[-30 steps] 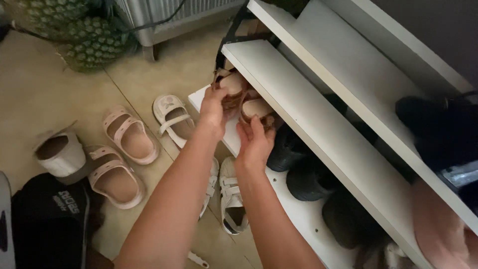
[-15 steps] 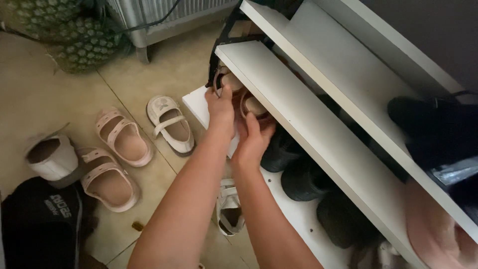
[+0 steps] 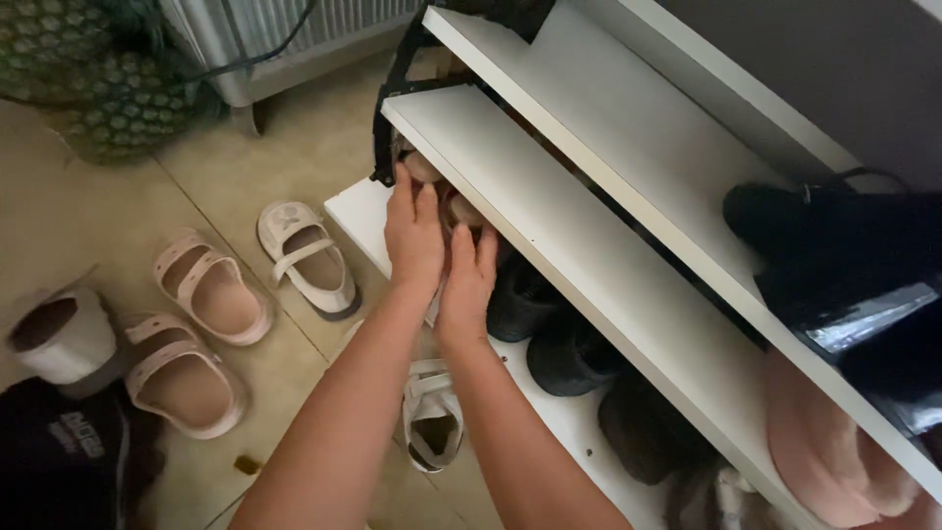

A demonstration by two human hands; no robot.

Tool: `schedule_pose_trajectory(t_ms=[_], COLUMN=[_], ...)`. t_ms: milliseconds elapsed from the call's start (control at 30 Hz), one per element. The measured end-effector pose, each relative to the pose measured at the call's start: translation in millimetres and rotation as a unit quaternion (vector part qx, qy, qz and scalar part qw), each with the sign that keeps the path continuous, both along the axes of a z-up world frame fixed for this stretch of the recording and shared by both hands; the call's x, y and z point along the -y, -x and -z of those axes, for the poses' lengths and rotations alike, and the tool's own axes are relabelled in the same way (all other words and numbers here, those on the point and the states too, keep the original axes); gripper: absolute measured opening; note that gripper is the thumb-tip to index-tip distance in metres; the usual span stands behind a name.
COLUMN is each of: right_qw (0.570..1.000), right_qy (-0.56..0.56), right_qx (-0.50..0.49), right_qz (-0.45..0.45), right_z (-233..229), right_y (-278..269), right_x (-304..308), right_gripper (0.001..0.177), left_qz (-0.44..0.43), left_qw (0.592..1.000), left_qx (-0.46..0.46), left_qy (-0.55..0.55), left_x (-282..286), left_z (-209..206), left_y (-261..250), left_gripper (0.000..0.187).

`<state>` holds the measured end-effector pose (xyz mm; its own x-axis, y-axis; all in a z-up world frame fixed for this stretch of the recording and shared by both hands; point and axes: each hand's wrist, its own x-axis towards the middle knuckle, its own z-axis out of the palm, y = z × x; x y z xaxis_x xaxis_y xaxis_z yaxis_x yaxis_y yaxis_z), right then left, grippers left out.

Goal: The recorder cleans various pairs of shoes and places them onto a shoe rack.

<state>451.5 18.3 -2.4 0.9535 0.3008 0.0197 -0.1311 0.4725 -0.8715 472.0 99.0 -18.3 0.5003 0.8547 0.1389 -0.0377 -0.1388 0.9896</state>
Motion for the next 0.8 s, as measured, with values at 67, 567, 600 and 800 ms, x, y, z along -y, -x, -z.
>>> schedule_pose_trajectory(t_ms=[67, 567, 600, 800], right_qw=[1.0, 0.977, 0.973, 0.942], right_qy=[0.021, 0.172, 0.174, 0.229], right_qx=[-0.005, 0.078, 0.058, 0.142], right_qz=[0.0, -0.099, -0.141, -0.201], right_z=[-9.2, 13.2, 24.3, 10.4], right_y=[5.8, 135.2, 140.8, 184.9], right_x=[3.1, 32.0, 32.2, 35.2], right_gripper=[0.064, 0.047, 0.042, 0.028], left_qz=[0.008, -0.032, -0.052, -0.066], left_qw=[1.0, 0.97, 0.969, 0.96], left_qx=[-0.016, 0.127, 0.115, 0.102], left_qy=[-0.019, 0.207, 0.212, 0.253], left_x=[-1.6, 73.0, 77.5, 104.9], left_z=[3.1, -20.6, -9.8, 33.1], left_y=[4.7, 221.6, 237.0, 319.3], left_gripper=[0.06, 0.064, 0.06, 0.044])
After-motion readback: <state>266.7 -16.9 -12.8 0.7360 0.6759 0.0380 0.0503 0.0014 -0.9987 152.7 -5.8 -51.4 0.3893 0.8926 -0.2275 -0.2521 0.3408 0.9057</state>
